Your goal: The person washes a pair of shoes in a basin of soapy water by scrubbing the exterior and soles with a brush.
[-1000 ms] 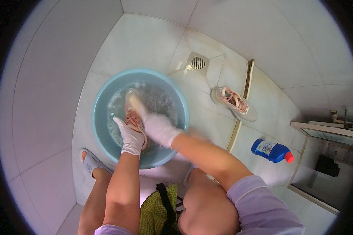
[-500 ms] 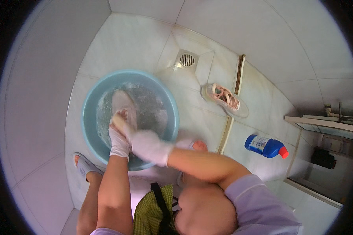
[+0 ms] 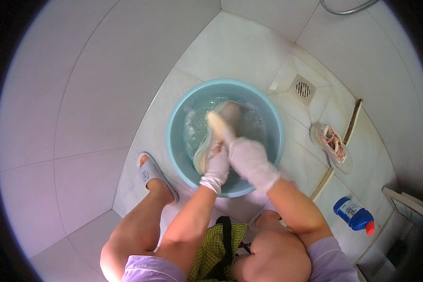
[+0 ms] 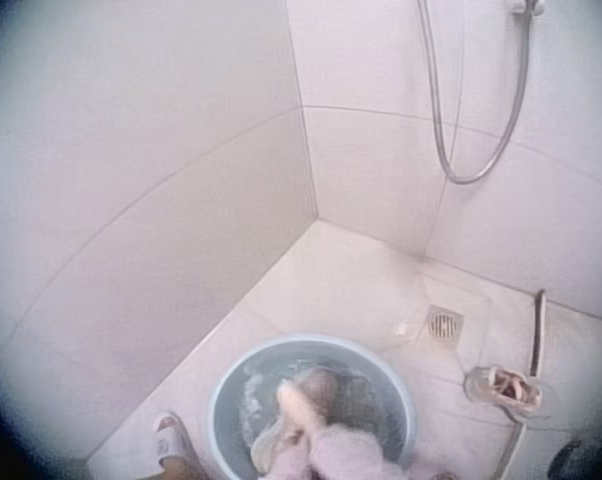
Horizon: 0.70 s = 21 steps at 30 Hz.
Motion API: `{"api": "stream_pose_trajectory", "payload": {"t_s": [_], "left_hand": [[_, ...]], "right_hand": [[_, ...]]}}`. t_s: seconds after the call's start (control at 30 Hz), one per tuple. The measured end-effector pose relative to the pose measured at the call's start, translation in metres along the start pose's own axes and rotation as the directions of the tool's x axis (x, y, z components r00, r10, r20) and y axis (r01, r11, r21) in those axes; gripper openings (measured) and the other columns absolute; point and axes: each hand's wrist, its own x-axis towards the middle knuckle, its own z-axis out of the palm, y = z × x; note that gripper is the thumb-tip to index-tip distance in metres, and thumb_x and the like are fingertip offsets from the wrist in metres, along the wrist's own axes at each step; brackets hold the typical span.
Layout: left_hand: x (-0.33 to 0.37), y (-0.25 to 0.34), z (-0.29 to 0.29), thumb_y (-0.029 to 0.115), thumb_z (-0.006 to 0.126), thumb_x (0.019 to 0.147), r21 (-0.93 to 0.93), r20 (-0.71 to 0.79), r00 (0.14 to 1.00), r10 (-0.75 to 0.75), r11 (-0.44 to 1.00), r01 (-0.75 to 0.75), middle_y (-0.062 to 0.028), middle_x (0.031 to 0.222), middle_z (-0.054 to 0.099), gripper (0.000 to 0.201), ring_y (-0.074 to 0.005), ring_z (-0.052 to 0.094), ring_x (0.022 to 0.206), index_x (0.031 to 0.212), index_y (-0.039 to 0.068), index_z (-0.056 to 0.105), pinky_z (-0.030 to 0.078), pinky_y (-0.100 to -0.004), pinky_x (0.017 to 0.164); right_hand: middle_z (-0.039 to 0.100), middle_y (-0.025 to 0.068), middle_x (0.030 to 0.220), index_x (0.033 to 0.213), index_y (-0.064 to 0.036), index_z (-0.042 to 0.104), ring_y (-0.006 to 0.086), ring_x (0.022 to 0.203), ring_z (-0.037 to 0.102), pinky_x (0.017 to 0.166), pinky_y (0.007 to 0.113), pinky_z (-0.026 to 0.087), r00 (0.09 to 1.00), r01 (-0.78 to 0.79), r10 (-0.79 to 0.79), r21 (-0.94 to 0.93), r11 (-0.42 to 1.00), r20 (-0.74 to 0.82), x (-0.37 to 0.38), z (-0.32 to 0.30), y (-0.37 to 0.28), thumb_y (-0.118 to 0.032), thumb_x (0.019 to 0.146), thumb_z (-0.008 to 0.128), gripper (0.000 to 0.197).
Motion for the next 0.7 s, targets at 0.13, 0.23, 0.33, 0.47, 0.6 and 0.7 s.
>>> {"api": "stream_pose_trajectory", "payload": {"t_s": [0.13, 0.23, 0.33, 0.47, 0.6, 0.7], "left_hand": [[-0.039, 0.027, 0.040, 0.033, 0.039, 0.100, 0.404, 0.120, 0.916, 0.383, 0.824, -0.397, -0.0138, 0.124, 0.061, 0.042, -0.0283, 0.057, 0.116, 0.131, 0.007, 0.053, 0.042, -0.0331, 0.098], [-0.013, 0.003, -0.007, 0.029, 0.040, 0.099, 0.765, 0.311, 0.909, 0.276, 0.495, -0.412, -0.0143, 0.112, 0.065, 0.037, -0.0321, 0.061, 0.104, 0.125, 0.007, 0.055, 0.046, -0.0378, 0.091], [-0.031, 0.015, 0.007, 0.018, 0.044, 0.095, 0.884, 0.246, 0.926, 0.288, 0.325, -0.336, -0.0145, 0.106, 0.065, 0.028, -0.0327, 0.062, 0.098, 0.117, 0.006, 0.058, 0.049, -0.0389, 0.086], [-0.020, 0.019, 0.006, 0.016, 0.042, 0.096, 0.929, 0.292, 0.936, 0.196, 0.174, -0.327, -0.0137, 0.112, 0.064, 0.030, -0.0325, 0.061, 0.103, 0.120, 0.007, 0.057, 0.048, -0.0384, 0.089], [-0.028, -0.003, -0.008, 0.016, 0.041, 0.096, 0.736, 0.200, 0.941, 0.272, 0.592, -0.327, -0.0161, 0.118, 0.061, 0.031, -0.0342, 0.057, 0.109, 0.122, 0.006, 0.055, 0.046, -0.0367, 0.093], [0.006, -0.040, -0.025, 0.018, 0.040, 0.098, 0.841, 0.244, 0.913, 0.327, 0.398, -0.367, -0.0166, 0.119, 0.061, 0.033, -0.0331, 0.057, 0.109, 0.125, 0.006, 0.054, 0.046, -0.0375, 0.093]], "right_hand": [[0.068, 0.0214, 0.083, 0.141, -0.0059, 0.034, 0.0369, 0.077, 0.067, 0.067, 0.048, 0.053, 0.985, -0.147, 0.149, 0.035, 0.989, -0.088, 0.033, -0.018, 0.054, -0.014, 0.093, 0.041, 0.049], [0.067, 0.0232, 0.084, 0.143, -0.0039, 0.030, 0.0369, 0.078, 0.067, 0.069, 0.049, 0.053, 0.999, 0.035, -0.036, 0.029, 0.999, 0.041, -0.011, -0.009, 0.006, -0.012, 0.093, 0.039, 0.052], [0.066, 0.0252, 0.086, 0.144, -0.0024, 0.029, 0.0366, 0.079, 0.068, 0.071, 0.050, 0.053, 0.994, -0.085, 0.084, 0.016, 0.996, 0.063, 0.001, -0.002, 0.033, -0.013, 0.094, 0.037, 0.052], [0.066, 0.0276, 0.084, 0.140, -0.0012, 0.030, 0.0394, 0.079, 0.067, 0.071, 0.050, 0.053, 0.981, -0.193, 0.189, 0.109, 0.975, 0.046, 0.006, 0.004, 0.048, -0.012, 0.094, 0.036, 0.048], [0.066, 0.0262, 0.087, 0.143, -0.0027, 0.027, 0.0413, 0.080, 0.066, 0.073, 0.051, 0.051, 0.982, -0.017, -0.006, 0.122, 0.992, 0.187, -0.019, 0.007, 0.005, -0.015, 0.094, 0.038, 0.051], [0.067, 0.0244, 0.090, 0.139, -0.0005, 0.033, 0.0410, 0.082, 0.066, 0.075, 0.051, 0.051, 1.000, -0.021, 0.017, 0.190, 0.982, 0.022, 0.019, 0.011, 0.017, -0.024, 0.098, 0.038, 0.048]]}}
